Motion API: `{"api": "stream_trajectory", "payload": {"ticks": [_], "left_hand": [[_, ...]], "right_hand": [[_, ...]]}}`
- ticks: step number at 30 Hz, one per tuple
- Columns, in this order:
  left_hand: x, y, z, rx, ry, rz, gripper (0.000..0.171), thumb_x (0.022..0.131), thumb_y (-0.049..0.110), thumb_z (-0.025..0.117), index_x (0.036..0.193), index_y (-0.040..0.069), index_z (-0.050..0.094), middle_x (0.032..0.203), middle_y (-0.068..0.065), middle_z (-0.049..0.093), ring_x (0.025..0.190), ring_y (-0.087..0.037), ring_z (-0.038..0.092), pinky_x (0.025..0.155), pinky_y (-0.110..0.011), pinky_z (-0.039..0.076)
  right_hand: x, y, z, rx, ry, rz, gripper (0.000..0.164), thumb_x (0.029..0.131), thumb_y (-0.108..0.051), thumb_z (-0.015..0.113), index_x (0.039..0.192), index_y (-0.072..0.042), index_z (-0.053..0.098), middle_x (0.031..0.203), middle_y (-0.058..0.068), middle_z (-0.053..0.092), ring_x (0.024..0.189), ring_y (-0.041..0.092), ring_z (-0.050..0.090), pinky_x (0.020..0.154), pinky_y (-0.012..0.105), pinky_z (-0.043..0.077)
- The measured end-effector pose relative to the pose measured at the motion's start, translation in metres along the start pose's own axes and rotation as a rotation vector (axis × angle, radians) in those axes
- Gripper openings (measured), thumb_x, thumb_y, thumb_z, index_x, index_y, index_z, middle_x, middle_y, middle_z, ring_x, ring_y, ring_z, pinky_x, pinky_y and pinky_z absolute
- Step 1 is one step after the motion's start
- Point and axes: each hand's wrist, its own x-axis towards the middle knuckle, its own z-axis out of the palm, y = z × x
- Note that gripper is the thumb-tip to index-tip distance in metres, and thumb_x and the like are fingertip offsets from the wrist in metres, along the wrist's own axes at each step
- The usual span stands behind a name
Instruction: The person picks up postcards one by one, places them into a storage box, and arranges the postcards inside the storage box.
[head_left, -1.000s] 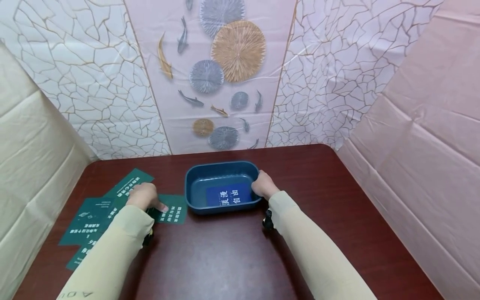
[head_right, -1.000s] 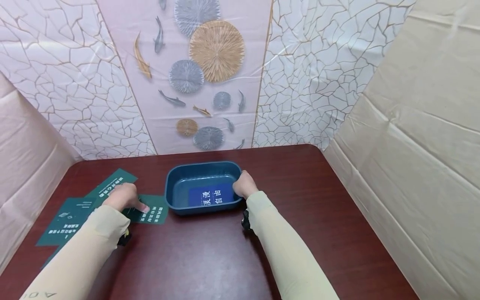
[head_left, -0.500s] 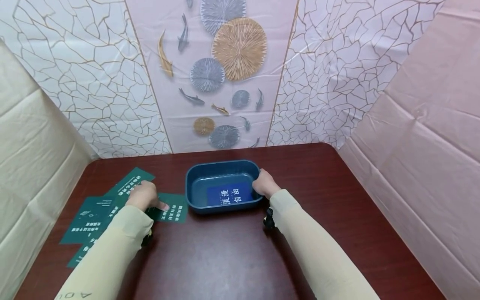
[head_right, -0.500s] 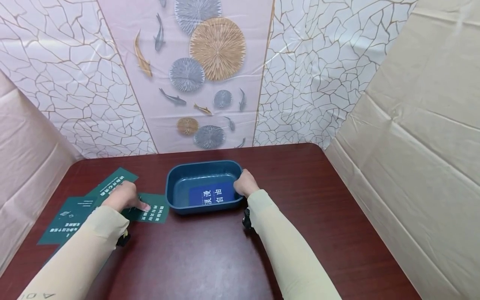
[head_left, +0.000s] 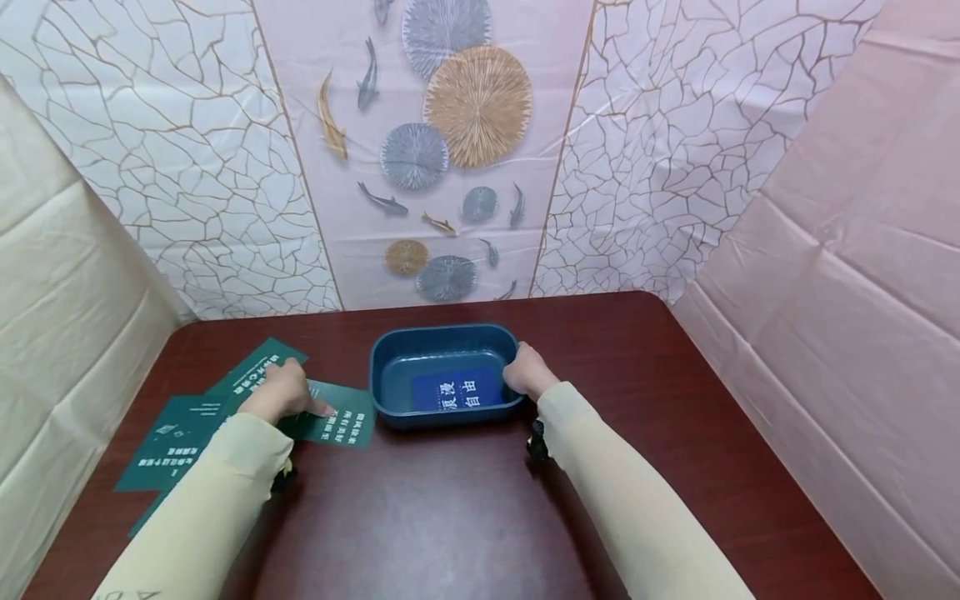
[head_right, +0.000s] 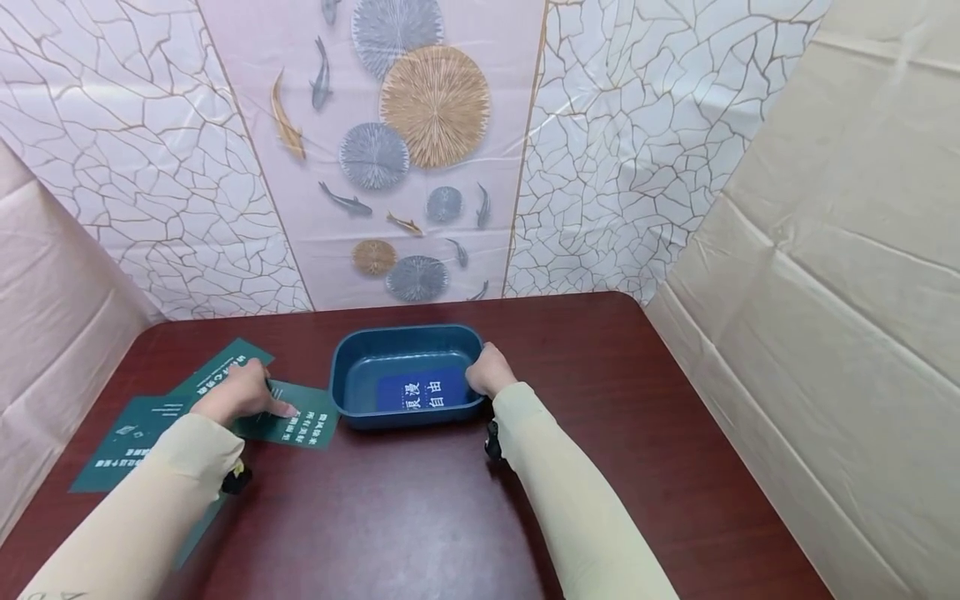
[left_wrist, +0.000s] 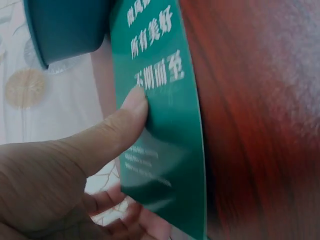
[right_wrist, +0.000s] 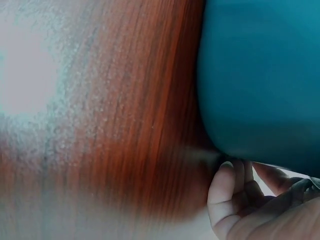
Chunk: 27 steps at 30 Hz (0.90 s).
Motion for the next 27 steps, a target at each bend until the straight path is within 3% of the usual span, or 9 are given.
{"api": "stream_trajectory", "payload": {"ticks": [4,9,14,19,27], "left_hand": [[0.002,-0.009,-0.006,-0.08,0.021,0.082,0.065,0.083,0.03,0.078,0.118,-0.013,0.044,0.111,-0.029,0.05,0.099,-0.037,0.048,0.08,-0.047,0.047],[-0.002,-0.018,-0.017,-0.26,-0.006,0.143,0.038,0.095,0.021,0.063,0.116,-0.007,0.047,0.1,-0.02,0.049,0.082,-0.027,0.052,0.066,-0.035,0.046],[-0.007,-0.025,-0.025,-0.361,-0.011,0.162,0.035,0.1,0.021,0.054,0.122,-0.005,0.047,0.102,-0.02,0.052,0.077,-0.024,0.057,0.064,-0.034,0.05],[-0.013,-0.033,-0.032,-0.411,0.006,0.162,0.038,0.101,0.023,0.053,0.126,-0.004,0.048,0.108,-0.019,0.054,0.085,-0.025,0.058,0.069,-0.035,0.051],[-0.026,-0.051,-0.053,-0.49,0.139,0.231,0.046,0.103,0.032,0.047,0.135,-0.001,0.048,0.124,-0.023,0.051,0.101,-0.029,0.053,0.075,-0.034,0.05]], "right_hand": [[0.001,0.0,0.003,0.022,0.012,-0.006,0.061,0.096,-0.003,0.046,0.151,0.0,0.019,0.15,0.018,0.032,0.132,0.032,0.037,0.102,0.051,0.038],[0.001,0.001,0.004,0.029,-0.005,0.004,0.063,0.097,-0.003,0.046,0.152,-0.001,0.016,0.153,0.017,0.028,0.133,0.032,0.035,0.103,0.05,0.038],[-0.001,0.002,0.0,0.036,-0.002,-0.015,0.066,0.096,0.0,0.044,0.153,0.0,0.011,0.156,0.018,0.021,0.134,0.033,0.032,0.102,0.049,0.038],[-0.002,0.003,-0.001,0.036,-0.011,0.003,0.066,0.096,-0.002,0.044,0.153,0.0,0.011,0.155,0.018,0.022,0.135,0.033,0.032,0.103,0.05,0.037],[-0.001,0.0,0.0,0.029,-0.018,-0.011,0.066,0.096,-0.001,0.043,0.153,0.0,0.01,0.156,0.018,0.02,0.134,0.033,0.032,0.102,0.049,0.038]]}}
